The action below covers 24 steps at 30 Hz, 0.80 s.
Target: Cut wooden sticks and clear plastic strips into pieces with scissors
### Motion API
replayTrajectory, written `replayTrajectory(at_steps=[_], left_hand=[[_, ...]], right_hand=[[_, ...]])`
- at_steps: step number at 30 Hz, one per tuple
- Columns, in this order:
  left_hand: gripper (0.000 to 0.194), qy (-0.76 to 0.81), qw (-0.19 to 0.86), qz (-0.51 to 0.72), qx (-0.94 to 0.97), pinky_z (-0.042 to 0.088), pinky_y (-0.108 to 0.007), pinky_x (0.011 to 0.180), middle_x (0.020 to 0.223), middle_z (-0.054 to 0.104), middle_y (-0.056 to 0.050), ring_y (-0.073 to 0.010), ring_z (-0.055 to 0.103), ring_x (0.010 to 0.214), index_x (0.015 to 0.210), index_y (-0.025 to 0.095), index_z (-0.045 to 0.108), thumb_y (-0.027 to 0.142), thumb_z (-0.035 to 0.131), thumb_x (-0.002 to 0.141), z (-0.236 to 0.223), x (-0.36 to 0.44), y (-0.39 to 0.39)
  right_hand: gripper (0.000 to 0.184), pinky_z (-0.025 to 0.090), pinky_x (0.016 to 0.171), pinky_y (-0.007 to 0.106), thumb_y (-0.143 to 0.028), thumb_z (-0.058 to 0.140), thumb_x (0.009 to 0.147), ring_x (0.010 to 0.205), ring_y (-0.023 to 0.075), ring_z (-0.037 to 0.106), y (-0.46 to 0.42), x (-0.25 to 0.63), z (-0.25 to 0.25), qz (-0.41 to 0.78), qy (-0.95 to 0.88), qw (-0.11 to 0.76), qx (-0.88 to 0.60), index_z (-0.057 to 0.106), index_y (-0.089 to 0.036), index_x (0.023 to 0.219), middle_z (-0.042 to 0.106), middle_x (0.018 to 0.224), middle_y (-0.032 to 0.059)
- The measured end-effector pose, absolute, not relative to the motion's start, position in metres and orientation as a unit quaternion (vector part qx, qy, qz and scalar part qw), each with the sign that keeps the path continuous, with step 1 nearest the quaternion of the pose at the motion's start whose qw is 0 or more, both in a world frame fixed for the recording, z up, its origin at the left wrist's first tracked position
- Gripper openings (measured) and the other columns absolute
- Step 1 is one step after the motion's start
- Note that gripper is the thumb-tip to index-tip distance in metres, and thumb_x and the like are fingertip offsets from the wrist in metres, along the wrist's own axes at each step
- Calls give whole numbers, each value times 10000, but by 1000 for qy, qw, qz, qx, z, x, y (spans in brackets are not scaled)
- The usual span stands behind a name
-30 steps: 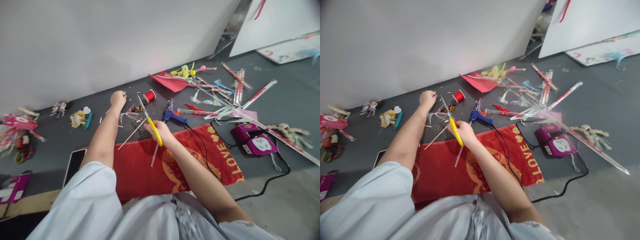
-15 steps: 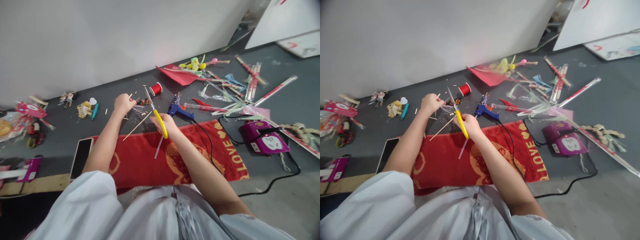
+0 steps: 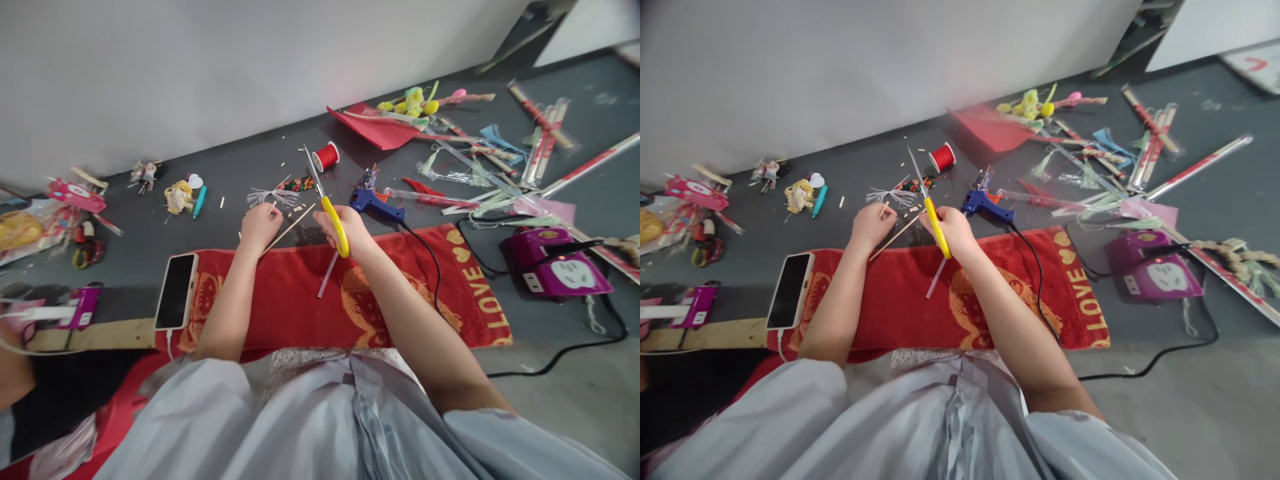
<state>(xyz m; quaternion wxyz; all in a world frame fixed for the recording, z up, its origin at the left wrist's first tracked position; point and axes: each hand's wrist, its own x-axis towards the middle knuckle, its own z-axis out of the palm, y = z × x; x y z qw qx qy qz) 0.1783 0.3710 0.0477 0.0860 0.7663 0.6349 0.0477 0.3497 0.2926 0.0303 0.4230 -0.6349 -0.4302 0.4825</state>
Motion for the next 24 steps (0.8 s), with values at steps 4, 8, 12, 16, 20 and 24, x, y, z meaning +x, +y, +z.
replayTrajectory(at_steps=[4, 8, 12, 16, 20, 24], left_hand=[[194, 618, 99, 79, 776, 382, -269, 669, 780, 681, -34, -171, 591, 740, 877, 196, 681, 282, 529, 792, 41, 175, 367], [238, 603, 84, 88, 789, 386, -274, 673, 781, 693, -33, -181, 614, 757, 955, 216, 697, 261, 515, 809, 35, 178, 368], [241, 579, 62, 74, 810, 382, -291, 671, 833, 718, -47, -211, 638, 798, 958, 234, 699, 295, 493, 851, 33, 180, 371], [255, 564, 60, 65, 821, 391, -294, 693, 927, 736, -61, -218, 647, 845, 989, 238, 703, 323, 494, 871, 34, 180, 370], [245, 563, 63, 61, 822, 378, -291, 666, 888, 730, -67, -213, 637, 807, 975, 226, 701, 331, 509, 866, 35, 182, 368], [252, 566, 52, 55, 821, 366, -288, 650, 842, 716, -74, -195, 613, 761, 901, 202, 693, 336, 480, 883, 33, 185, 369]], right_hand=[[370, 292, 415, 218, -544, 575, 783, 419, 80, 426, 292, 349, 31, 473, -440, 410, -644, 435, -217, 681, 430, 498, -47], [400, 277, 412, 223, -558, 577, 775, 416, 77, 408, 292, 349, 30, 465, -453, 405, -644, 401, -224, 645, 419, 491, -47], [400, 272, 405, 222, -555, 578, 778, 412, 73, 398, 293, 348, 27, 460, -453, 409, -644, 391, -227, 647, 420, 495, -48], [387, 287, 403, 221, -546, 578, 789, 403, 76, 408, 293, 348, 28, 470, -441, 410, -645, 395, -229, 663, 420, 493, -51], [386, 295, 402, 225, -534, 586, 796, 398, 79, 413, 291, 348, 31, 475, -439, 410, -643, 394, -230, 655, 417, 484, -50], [385, 284, 398, 223, -527, 585, 808, 410, 78, 416, 291, 349, 32, 475, -442, 412, -640, 399, -228, 654, 436, 490, -41]])
